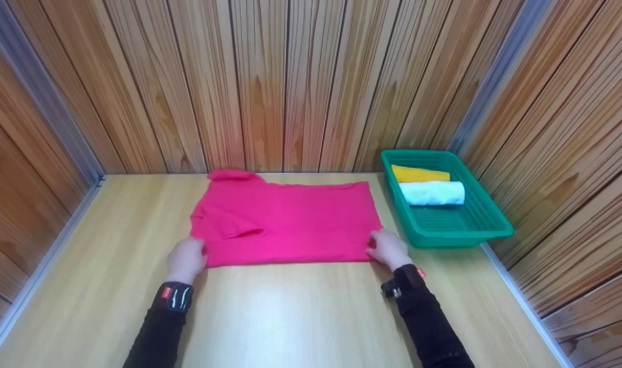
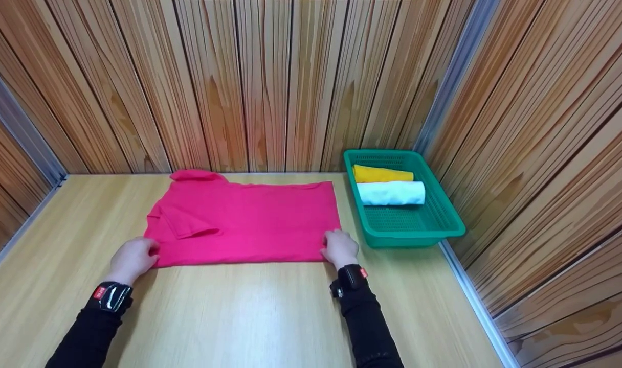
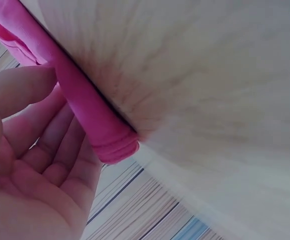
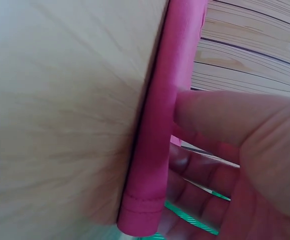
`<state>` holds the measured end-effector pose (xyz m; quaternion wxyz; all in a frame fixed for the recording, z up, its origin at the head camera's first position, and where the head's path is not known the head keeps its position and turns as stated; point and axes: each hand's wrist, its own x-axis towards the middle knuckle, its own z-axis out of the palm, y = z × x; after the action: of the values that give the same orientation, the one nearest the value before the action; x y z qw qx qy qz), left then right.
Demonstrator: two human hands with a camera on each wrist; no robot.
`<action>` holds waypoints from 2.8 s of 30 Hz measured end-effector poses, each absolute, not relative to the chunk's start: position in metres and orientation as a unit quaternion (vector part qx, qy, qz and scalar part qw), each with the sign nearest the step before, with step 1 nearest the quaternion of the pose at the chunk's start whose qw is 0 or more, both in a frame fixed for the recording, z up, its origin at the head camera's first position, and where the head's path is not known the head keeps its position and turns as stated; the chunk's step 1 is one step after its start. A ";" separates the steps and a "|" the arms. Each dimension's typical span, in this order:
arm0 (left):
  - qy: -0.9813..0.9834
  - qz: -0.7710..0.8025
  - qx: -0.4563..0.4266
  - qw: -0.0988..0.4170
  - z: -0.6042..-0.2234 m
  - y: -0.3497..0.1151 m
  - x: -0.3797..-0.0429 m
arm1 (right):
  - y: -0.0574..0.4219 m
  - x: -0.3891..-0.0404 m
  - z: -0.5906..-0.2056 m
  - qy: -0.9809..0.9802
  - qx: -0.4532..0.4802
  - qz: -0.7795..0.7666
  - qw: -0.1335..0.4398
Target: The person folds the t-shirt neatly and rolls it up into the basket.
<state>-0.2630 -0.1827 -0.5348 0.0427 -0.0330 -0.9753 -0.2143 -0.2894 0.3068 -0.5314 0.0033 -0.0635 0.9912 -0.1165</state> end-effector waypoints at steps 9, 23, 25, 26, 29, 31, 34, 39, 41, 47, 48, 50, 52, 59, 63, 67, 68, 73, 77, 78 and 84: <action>-0.973 -0.215 -0.052 0.070 -0.537 -0.185 -0.253 | 0.307 -0.279 -0.531 0.993 -0.079 -0.092 -0.003; -0.974 -0.203 -0.086 0.053 -0.532 -0.189 -0.223 | 0.313 -0.248 -0.535 0.989 -0.102 -0.102 -0.033; -0.975 -0.195 -0.087 0.056 -0.532 -0.189 -0.219 | 0.313 -0.245 -0.535 0.988 -0.107 -0.104 -0.034; -0.976 -0.191 -0.087 0.056 -0.532 -0.189 -0.216 | 0.312 -0.244 -0.535 0.988 -0.109 -0.103 -0.033; -0.978 -0.178 -0.090 0.060 -0.533 -0.188 -0.210 | 0.312 -0.239 -0.535 0.987 -0.118 -0.101 -0.036; -0.978 -0.172 -0.095 0.067 -0.533 -0.188 -0.206 | 0.313 -0.237 -0.536 0.987 -0.121 -0.096 -0.038; -0.977 -0.169 -0.101 0.077 -0.532 -0.188 -0.201 | 0.313 -0.233 -0.537 0.988 -0.120 -0.092 -0.041; -0.977 -0.162 -0.109 0.082 -0.530 -0.188 -0.194 | 0.312 -0.226 -0.536 0.986 -0.126 -0.096 -0.053; -0.978 -0.160 -0.109 0.077 -0.530 -0.188 -0.192 | 0.312 -0.223 -0.535 0.985 -0.130 -0.098 -0.059; -0.979 -0.159 -0.107 0.069 -0.528 -0.188 -0.186 | 0.314 -0.216 -0.536 0.984 -0.133 -0.100 -0.064; -0.979 -0.159 -0.108 0.072 -0.528 -0.188 -0.185 | 0.314 -0.215 -0.536 0.984 -0.135 -0.099 -0.066; -0.978 -0.160 -0.112 0.078 -0.528 -0.188 -0.183 | 0.315 -0.213 -0.536 0.983 -0.140 -0.100 -0.071; -0.977 -0.160 -0.113 0.079 -0.529 -0.188 -0.183 | 0.316 -0.212 -0.537 0.982 -0.143 -0.101 -0.074; -0.981 -0.160 -0.097 0.046 -0.523 -0.187 -0.187 | 0.315 -0.213 -0.538 0.981 -0.147 -0.102 -0.075; -0.979 -0.168 -0.097 0.059 -0.519 -0.181 -0.192 | 0.315 -0.212 -0.538 0.981 -0.145 -0.105 -0.071; -0.971 -0.188 -0.114 0.091 -0.518 -0.168 -0.203 | 0.316 -0.211 -0.539 0.982 -0.142 -0.105 -0.068; -0.969 -0.190 -0.120 0.099 -0.519 -0.164 -0.206 | 0.316 -0.211 -0.539 0.982 -0.141 -0.105 -0.068; -0.967 -0.182 -0.132 0.117 -0.524 -0.152 -0.219 | 0.315 -0.211 -0.540 0.981 -0.146 -0.107 -0.070; -0.969 -0.181 -0.128 0.106 -0.527 -0.146 -0.226 | 0.315 -0.212 -0.540 0.980 -0.150 -0.107 -0.072; -0.969 -0.182 -0.129 0.102 -0.527 -0.146 -0.227 | 0.315 -0.212 -0.540 0.980 -0.151 -0.107 -0.073; -0.970 -0.173 -0.144 0.088 -0.529 -0.144 -0.230 | 0.316 -0.212 -0.540 0.979 -0.153 -0.114 -0.072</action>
<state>-0.2295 -0.1442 -0.5288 0.0882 -0.1439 -0.9704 -0.1729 -0.2124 0.3158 -0.5399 -0.0720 -0.1533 0.9789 -0.1140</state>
